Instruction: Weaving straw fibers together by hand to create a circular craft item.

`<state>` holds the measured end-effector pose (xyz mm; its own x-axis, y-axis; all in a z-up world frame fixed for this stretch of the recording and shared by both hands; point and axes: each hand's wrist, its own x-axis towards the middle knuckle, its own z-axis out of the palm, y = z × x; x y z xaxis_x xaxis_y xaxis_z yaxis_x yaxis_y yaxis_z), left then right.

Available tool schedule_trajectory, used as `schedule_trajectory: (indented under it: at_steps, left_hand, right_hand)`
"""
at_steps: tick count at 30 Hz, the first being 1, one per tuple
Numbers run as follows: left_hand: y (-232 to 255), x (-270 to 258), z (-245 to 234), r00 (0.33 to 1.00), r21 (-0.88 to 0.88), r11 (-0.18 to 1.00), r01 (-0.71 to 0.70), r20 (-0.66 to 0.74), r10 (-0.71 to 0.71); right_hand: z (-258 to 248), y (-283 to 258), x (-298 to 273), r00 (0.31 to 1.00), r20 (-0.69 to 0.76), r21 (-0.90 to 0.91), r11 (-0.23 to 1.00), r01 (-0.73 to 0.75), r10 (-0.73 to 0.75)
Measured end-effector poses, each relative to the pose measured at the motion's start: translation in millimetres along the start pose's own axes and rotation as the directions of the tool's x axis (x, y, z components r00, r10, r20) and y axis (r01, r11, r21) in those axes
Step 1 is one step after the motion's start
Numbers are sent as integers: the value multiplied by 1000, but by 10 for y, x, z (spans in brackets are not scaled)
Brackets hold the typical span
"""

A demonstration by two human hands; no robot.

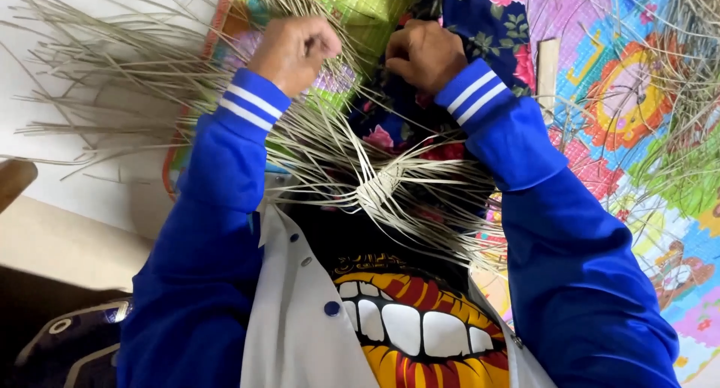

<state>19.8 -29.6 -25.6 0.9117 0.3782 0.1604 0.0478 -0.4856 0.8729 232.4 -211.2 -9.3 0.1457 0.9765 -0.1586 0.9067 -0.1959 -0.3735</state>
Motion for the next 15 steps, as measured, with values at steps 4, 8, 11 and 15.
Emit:
schedule_trajectory:
  at_steps: [4, 8, 11, 15]
  left_hand:
    - [-152, -360, 15, 961, 68, 962, 264, 62, -268]
    - [-371, -597, 105, 955, 214, 934, 285, 16, -295]
    - [-306, -578, 101, 876, 284, 849, 445, 61, -479]
    - [-365, -539, 135, 758, 344, 721, 601, 41, -651]
  right_hand:
    - [-43, -34, 26, 999, -3, 276, 960, 35, -35]
    - [10, -24, -48, 995, 49, 275, 959, 67, -83]
    - [69, -1, -72, 991, 0, -32, 991, 132, -132]
    - [119, 42, -69, 992, 33, -167, 978, 124, -120]
